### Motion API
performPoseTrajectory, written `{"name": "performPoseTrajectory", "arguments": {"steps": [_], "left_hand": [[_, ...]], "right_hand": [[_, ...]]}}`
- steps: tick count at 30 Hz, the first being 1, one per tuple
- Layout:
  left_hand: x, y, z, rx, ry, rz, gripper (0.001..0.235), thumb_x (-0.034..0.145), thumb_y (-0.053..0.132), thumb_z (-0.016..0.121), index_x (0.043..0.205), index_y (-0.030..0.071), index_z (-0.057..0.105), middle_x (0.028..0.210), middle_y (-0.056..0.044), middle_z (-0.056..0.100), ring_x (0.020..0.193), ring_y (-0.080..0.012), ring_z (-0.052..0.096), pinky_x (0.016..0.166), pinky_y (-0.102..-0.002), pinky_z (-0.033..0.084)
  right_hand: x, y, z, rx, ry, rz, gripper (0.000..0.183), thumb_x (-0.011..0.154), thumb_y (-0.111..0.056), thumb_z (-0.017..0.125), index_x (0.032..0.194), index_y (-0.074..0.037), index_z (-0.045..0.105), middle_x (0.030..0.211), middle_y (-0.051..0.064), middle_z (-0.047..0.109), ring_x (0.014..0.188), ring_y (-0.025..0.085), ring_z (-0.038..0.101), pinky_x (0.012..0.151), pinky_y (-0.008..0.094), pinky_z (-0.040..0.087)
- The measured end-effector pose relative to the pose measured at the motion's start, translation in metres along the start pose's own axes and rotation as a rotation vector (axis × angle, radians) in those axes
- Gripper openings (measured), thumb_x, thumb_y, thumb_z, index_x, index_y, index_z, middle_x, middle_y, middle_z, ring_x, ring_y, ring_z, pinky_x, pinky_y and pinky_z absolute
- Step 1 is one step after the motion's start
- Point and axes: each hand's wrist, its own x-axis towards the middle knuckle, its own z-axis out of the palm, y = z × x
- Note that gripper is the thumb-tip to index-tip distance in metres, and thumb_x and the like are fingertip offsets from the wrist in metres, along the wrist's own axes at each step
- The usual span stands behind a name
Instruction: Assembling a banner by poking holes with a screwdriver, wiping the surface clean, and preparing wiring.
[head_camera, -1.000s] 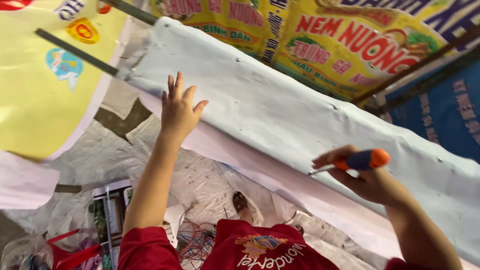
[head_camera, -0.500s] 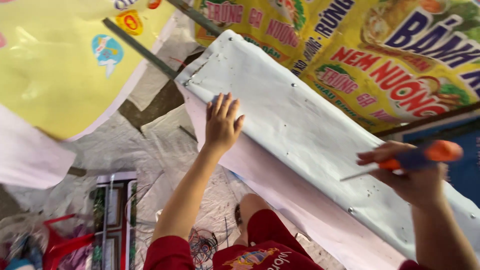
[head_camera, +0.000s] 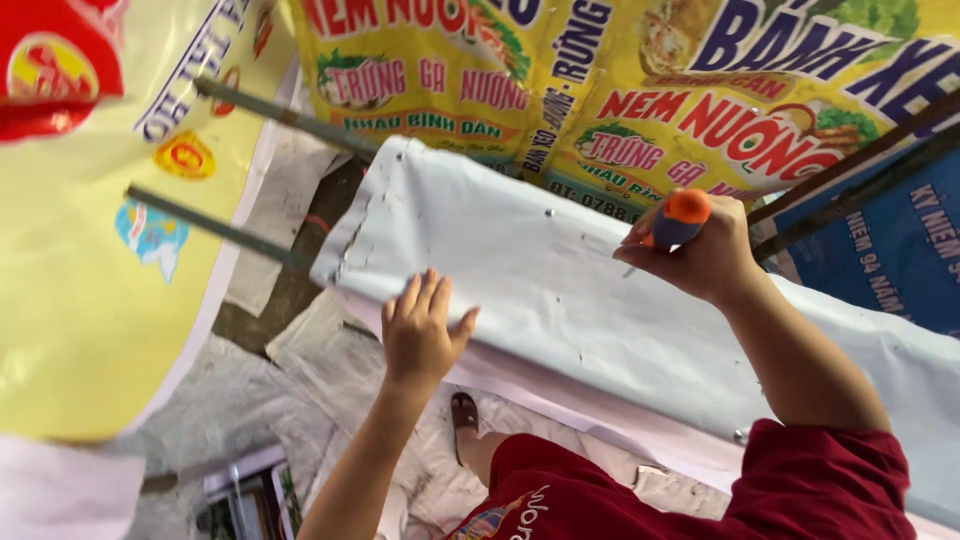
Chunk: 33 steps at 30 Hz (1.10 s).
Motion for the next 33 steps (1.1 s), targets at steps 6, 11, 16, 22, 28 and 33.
{"name": "performPoseTrajectory", "arguments": {"steps": [6, 11, 16, 22, 28, 33], "left_hand": [[0.003, -0.021, 0.004, 0.038, -0.077, 0.139, 0.070, 0.095, 0.074, 0.043, 0.112, 0.013, 0.073, 0.114, -0.012, 0.075, 0.109, -0.0284, 0.071, 0.074, -0.038, 0.049], [-0.009, -0.042, 0.033, 0.060, -0.155, 0.184, 0.055, 0.093, 0.070, 0.051, 0.088, 0.019, 0.072, 0.091, -0.004, 0.078, 0.086, -0.0203, 0.076, 0.062, -0.034, 0.053], [0.076, -0.031, -0.021, 0.068, -0.239, 0.339, 0.063, 0.092, 0.070, 0.050, 0.098, 0.012, 0.076, 0.049, -0.004, 0.058, 0.042, -0.0226, 0.063, 0.043, -0.038, 0.049], [0.202, -0.047, -0.038, -0.330, -1.350, 0.241, 0.074, 0.095, 0.069, 0.038, 0.150, 0.020, 0.046, 0.085, -0.021, 0.078, 0.091, -0.0489, 0.073, 0.080, -0.059, 0.056], [0.245, -0.035, 0.029, -0.621, -1.042, 0.492, 0.046, 0.096, 0.037, 0.063, 0.136, 0.014, 0.062, 0.102, -0.012, 0.079, 0.101, -0.0364, 0.074, 0.086, -0.048, 0.057], [0.249, 0.002, 0.080, -0.795, -0.758, 0.747, 0.018, 0.099, 0.017, 0.061, 0.115, 0.018, 0.069, 0.101, -0.005, 0.076, 0.099, -0.0277, 0.072, 0.084, -0.040, 0.055]], "right_hand": [[0.030, 0.077, 0.047, 0.243, 0.216, 0.031, 0.031, 0.077, -0.021, 0.096, 0.081, -0.009, 0.067, 0.074, 0.005, 0.073, 0.069, 0.017, 0.072, 0.074, 0.029, 0.052], [0.050, 0.089, 0.074, 0.274, 0.306, 0.025, 0.031, 0.078, -0.020, 0.095, 0.079, -0.006, 0.067, 0.071, 0.007, 0.073, 0.060, 0.014, 0.068, 0.064, 0.025, 0.051], [0.049, 0.089, 0.078, 0.271, 0.358, 0.052, 0.028, 0.079, -0.019, 0.093, 0.078, -0.005, 0.068, 0.068, 0.006, 0.073, 0.057, 0.013, 0.069, 0.060, 0.022, 0.053], [0.052, 0.071, 0.082, 0.261, 0.428, 0.150, 0.026, 0.089, -0.014, 0.083, 0.073, -0.005, 0.066, 0.063, 0.008, 0.070, 0.052, 0.016, 0.070, 0.051, 0.020, 0.052], [0.056, 0.054, 0.091, 0.218, 0.469, 0.222, 0.028, 0.088, -0.018, 0.085, 0.071, -0.005, 0.066, 0.060, 0.006, 0.070, 0.050, 0.013, 0.069, 0.049, 0.019, 0.051], [0.061, 0.048, 0.092, 0.071, 0.480, 0.230, 0.029, 0.088, -0.026, 0.086, 0.074, -0.009, 0.067, 0.058, 0.002, 0.069, 0.049, 0.013, 0.067, 0.049, 0.021, 0.051]]}}
